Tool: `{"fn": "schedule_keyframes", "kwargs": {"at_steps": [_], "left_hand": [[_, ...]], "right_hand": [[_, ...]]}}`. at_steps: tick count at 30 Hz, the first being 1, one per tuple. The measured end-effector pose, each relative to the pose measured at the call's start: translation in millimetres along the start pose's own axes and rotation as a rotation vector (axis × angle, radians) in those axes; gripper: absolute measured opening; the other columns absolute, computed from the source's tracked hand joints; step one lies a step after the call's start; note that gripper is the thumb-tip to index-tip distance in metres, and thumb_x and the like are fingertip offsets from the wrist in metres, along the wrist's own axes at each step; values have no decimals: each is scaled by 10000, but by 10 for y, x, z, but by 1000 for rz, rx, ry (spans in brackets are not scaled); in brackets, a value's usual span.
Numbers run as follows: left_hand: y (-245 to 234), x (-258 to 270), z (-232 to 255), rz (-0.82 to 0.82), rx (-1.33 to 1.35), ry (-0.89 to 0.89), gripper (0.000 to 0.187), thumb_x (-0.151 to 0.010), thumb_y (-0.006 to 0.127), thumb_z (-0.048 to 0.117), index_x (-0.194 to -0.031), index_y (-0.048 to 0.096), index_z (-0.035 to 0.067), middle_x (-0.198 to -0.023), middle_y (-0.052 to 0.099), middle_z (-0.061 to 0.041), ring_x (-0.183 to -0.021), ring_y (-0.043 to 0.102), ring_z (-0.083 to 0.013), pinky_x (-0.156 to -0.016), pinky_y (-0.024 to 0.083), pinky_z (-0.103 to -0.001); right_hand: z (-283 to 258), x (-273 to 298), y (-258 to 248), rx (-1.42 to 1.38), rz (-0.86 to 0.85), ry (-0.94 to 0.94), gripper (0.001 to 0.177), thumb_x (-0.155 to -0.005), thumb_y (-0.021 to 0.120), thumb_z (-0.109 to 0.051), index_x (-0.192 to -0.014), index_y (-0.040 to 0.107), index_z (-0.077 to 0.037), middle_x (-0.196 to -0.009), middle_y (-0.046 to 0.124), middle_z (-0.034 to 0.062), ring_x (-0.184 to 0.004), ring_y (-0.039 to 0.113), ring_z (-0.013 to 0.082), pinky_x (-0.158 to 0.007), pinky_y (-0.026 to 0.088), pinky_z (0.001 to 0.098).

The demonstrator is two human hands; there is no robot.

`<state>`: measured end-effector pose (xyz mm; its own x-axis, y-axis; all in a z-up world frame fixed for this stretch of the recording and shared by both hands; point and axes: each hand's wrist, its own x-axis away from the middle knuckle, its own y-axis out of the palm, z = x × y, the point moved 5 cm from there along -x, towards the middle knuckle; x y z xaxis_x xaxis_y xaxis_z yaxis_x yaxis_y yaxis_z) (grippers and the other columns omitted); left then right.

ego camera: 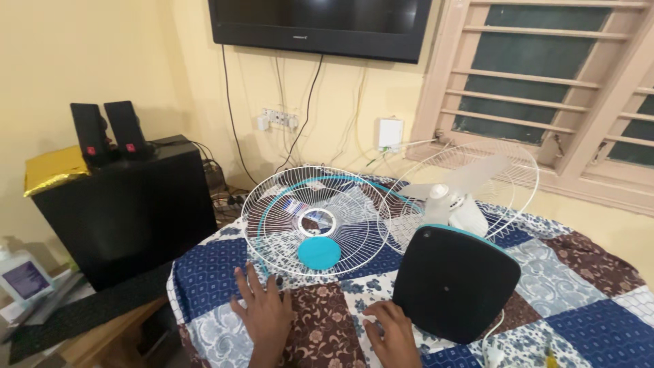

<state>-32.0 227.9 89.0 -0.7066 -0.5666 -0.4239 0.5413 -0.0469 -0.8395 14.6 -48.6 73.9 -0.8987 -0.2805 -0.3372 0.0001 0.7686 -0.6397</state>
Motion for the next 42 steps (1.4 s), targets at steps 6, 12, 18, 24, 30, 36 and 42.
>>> {"fn": "schedule_keyframes", "kwargs": {"at_steps": [6, 12, 18, 24, 30, 36, 42], "left_hand": [[36, -174, -33, -116, 21, -14, 365, -900, 672, 427, -1211, 700, 238, -1665, 190, -148, -1572, 5, -362, -1139, 204, -701], [127, -176, -40, -188, 93, -5, 321, -871, 727, 382, -1151, 724, 226, -1635, 304, -119, -1539, 125, -335, -1152, 199, -677], [300, 11, 42, -58, 398, 157, 265, -907, 704, 301, -1138, 710, 173, -1226, 674, -72, -1223, 551, -278, -1064, 363, -546], [442, 46, 194, -14, 474, 317, 271, -861, 665, 136, -1130, 686, 106, -1122, 702, -139, -1036, 634, -359, -875, 511, -475], [515, -47, 297, -49, 347, 409, 303, -847, 560, 5, -1119, 644, 107, -1028, 707, -108, -1051, 644, -340, -843, 551, -460], [432, -23, 311, -133, 344, 327, 277, -901, 566, 62, -1158, 635, 137, -1020, 691, -129, -1015, 644, -352, -822, 528, -474], [295, 183, 568, -189, 739, 151, 265, -880, 717, 147, -1144, 696, 149, -920, 753, -156, -844, 720, -332, -738, 545, -430]], "right_hand": [[-149, -10, 77, 39, 61, -153, 220, -791, 744, -99, -1012, 751, -102, -1037, 702, 80, -1051, 675, 290, -901, 511, 429], [-359, -106, 230, -52, 45, -178, 182, -825, 715, -68, -1006, 733, -73, -1050, 685, 104, -1046, 672, 314, -903, 507, 407], [-445, -143, 396, -83, -58, 7, 264, -840, 707, -121, -1103, 714, -107, -1078, 676, 69, -1010, 705, 266, -870, 552, 373], [-314, -115, 160, -7, 44, -63, 219, -805, 723, -92, -1022, 731, -57, -1073, 696, 99, -1069, 669, 306, -902, 506, 414], [-44, -121, -25, -92, 9, 136, 191, -857, 708, -126, -1030, 739, -51, -1105, 704, 105, -1069, 713, 273, -898, 560, 375], [-24, -41, -198, -90, 74, 121, 201, -850, 712, -151, -1019, 744, -46, -1036, 726, 111, -980, 744, 241, -853, 563, 364], [-52, 69, -525, -101, 141, 130, 203, -857, 722, -169, -1020, 774, -59, -1000, 741, 84, -918, 740, 203, -764, 554, 349]]}}
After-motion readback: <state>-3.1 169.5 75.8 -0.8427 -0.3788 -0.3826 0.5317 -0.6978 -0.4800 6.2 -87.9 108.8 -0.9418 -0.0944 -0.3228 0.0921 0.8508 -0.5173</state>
